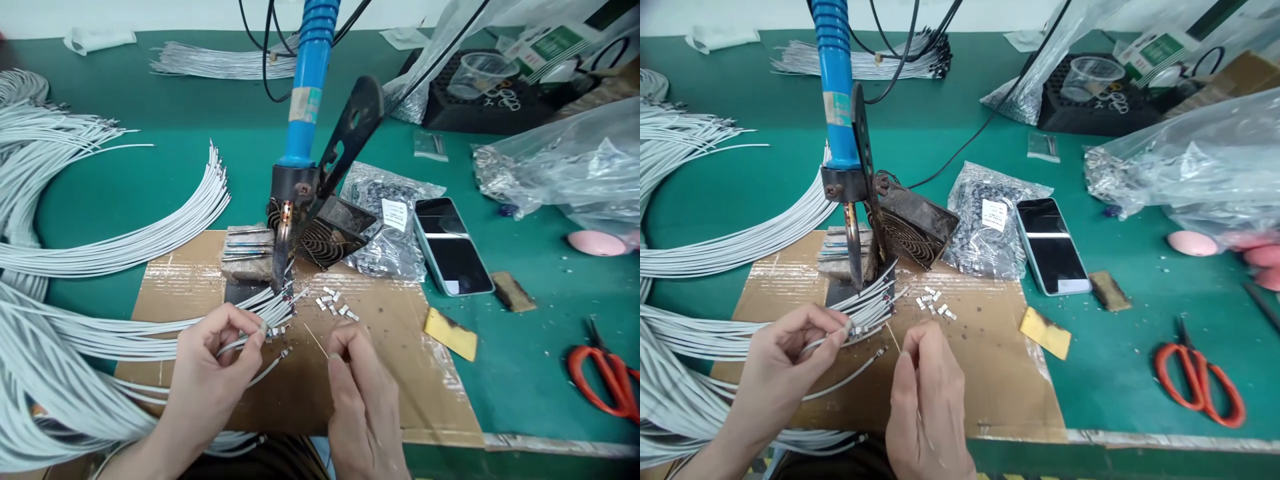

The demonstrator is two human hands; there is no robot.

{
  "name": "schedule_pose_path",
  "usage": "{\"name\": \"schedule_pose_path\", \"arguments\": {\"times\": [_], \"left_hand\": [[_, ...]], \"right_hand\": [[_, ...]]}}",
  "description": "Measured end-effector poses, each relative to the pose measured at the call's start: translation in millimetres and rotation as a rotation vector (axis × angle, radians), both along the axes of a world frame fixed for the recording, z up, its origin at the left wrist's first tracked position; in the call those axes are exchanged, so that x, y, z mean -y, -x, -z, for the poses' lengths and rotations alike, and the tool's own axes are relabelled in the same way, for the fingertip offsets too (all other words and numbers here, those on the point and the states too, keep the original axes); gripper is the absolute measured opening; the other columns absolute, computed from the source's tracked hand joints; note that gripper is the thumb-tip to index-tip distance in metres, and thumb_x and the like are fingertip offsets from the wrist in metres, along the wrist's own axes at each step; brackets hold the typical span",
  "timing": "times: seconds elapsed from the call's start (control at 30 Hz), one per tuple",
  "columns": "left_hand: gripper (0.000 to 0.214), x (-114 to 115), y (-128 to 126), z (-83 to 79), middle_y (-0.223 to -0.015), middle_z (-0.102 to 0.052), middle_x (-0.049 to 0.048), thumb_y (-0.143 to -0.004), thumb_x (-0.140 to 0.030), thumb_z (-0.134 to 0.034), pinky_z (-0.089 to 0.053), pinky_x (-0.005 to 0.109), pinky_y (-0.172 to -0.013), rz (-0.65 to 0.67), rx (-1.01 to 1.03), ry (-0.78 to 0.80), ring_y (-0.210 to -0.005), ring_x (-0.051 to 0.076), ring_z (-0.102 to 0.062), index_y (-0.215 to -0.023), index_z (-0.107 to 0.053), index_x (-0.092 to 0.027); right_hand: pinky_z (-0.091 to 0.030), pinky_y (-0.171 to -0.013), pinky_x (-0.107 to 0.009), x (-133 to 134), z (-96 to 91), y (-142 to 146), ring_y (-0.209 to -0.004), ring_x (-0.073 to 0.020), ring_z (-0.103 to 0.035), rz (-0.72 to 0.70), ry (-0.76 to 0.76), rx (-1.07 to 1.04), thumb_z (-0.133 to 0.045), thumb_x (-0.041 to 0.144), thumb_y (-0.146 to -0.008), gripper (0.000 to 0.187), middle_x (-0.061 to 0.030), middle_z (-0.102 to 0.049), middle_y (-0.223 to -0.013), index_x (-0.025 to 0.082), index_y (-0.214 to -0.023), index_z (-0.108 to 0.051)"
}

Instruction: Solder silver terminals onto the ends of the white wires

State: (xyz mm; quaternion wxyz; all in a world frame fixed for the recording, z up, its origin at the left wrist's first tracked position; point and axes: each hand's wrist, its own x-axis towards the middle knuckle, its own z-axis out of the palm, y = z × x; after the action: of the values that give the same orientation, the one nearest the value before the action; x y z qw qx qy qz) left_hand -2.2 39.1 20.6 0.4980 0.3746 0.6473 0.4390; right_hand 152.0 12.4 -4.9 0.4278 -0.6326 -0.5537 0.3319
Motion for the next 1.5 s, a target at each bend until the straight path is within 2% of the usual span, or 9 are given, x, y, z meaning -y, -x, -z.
{"name": "schedule_pose_path", "arguments": {"times": [0.07, 0.13, 0.23, 0.33, 0.43, 0.67, 0.93, 1.27, 1.5], "left_hand": [[0.013, -2, 4, 3.2, -0.081, -0.073, -0.0002, -0.077, -0.017, -0.076, -0.046, 0.015, -0.06, 0.016, -0.018, -0.005, -0.071, 0.01, -0.062, -0.069, -0.067, -0.02], [0.012, -4, 9, 7.1, -0.083, -0.074, 0.0005, -0.08, -0.017, -0.074, -0.046, 0.015, -0.059, 0.075, -0.04, -0.017, -0.069, 0.01, -0.062, -0.071, -0.068, -0.02], [0.011, -7, 13, 12.7, -0.086, -0.075, 0.0019, -0.084, -0.016, -0.072, -0.046, 0.016, -0.057, 0.151, -0.073, -0.042, -0.068, 0.011, -0.064, -0.074, -0.069, -0.02], [0.013, -9, 9, 16.1, -0.085, -0.074, 0.001, -0.085, -0.016, -0.071, -0.047, 0.016, -0.057, 0.083, -0.085, -0.093, -0.068, 0.01, -0.065, -0.073, -0.068, -0.02], [0.012, -9, 3, 16.6, -0.085, -0.074, 0.0007, -0.086, -0.016, -0.07, -0.048, 0.016, -0.058, 0.037, -0.097, -0.128, -0.069, 0.011, -0.067, -0.074, -0.068, -0.021], [0.013, -10, 1, 16.4, -0.086, -0.075, 0.0008, -0.087, -0.017, -0.068, -0.04, 0.018, -0.049, 0.061, -0.185, -0.12, -0.066, 0.012, -0.066, -0.075, -0.067, -0.021], [0.011, -12, -4, 9.7, -0.088, -0.074, 0.001, -0.085, -0.019, -0.068, -0.047, 0.019, -0.058, 0.033, -0.197, -0.076, -0.077, 0.014, -0.071, -0.074, -0.067, -0.021], [0.011, -16, 0, 9.3, -0.088, -0.076, 0.0019, -0.084, -0.018, -0.069, -0.042, 0.018, -0.051, 0.049, -0.174, -0.084, -0.072, 0.013, -0.069, -0.073, -0.066, -0.02], [0.013, -26, -4, 5.7, -0.083, -0.075, 0.0005, -0.084, -0.017, -0.071, -0.045, 0.017, -0.055, 0.021, -0.109, -0.101, -0.062, 0.009, -0.063, -0.072, -0.067, -0.019]], "right_hand": [[-0.038, -0.062, -0.027, -4, -2.6, 1, -0.063, -0.014, -0.042, -0.04, 0.006, -0.062, -0.039, 0.022, -0.107, 0.028, 0.0044, -0.041, -0.073, 0.024, -0.08, -0.042], [-0.041, -0.063, -0.025, -8, -2.1, 2, -0.067, -0.0128, -0.047, -0.106, -0.027, -0.134, -0.043, 0.021, -0.107, 0.026, 0.0039, -0.047, -0.077, 0.024, -0.081, -0.045], [-0.05, -0.079, -0.024, -14, 0.8, 2, -0.089, -0.0134, -0.064, -0.138, -0.095, -0.179, -0.055, 0.016, -0.102, 0.018, 0.0, -0.065, -0.098, 0.024, -0.086, -0.055], [-0.053, -0.094, -0.027, -18, 1.2, 5, -0.107, -0.0159, -0.072, -0.103, -0.109, -0.195, -0.062, 0.012, -0.098, 0.018, -0.0014, -0.072, -0.115, 0.025, -0.086, -0.059], [-0.056, -0.092, -0.025, -20, -0.8, 8, -0.107, -0.0156, -0.076, -0.094, -0.089, -0.227, -0.064, 0.011, -0.096, 0.019, -0.0001, -0.077, -0.114, 0.025, -0.083, -0.06], [-0.058, -0.089, -0.022, -27, -0.1, 11, -0.101, -0.0138, -0.079, -0.069, -0.071, -0.228, -0.067, 0.012, -0.093, 0.021, 0.0016, -0.08, -0.107, 0.025, -0.078, -0.059], [-0.058, -0.087, -0.025, -28, 0.6, 11, -0.098, -0.0157, -0.079, -0.047, -0.067, -0.205, -0.069, 0.016, -0.091, 0.02, -0.0002, -0.081, -0.105, 0.025, -0.076, -0.059], [-0.058, -0.088, -0.026, -34, 2.1, 11, -0.096, -0.0165, -0.078, -0.042, -0.064, -0.218, -0.068, 0.013, -0.09, 0.021, -0.0015, -0.081, -0.103, 0.024, -0.075, -0.06], [-0.06, -0.088, -0.034, -35, 0.1, 15, -0.1, -0.0225, -0.078, 0.027, -0.021, -0.304, -0.07, 0.015, -0.089, 0.021, -0.0056, -0.082, -0.103, 0.024, -0.074, -0.06]]}}
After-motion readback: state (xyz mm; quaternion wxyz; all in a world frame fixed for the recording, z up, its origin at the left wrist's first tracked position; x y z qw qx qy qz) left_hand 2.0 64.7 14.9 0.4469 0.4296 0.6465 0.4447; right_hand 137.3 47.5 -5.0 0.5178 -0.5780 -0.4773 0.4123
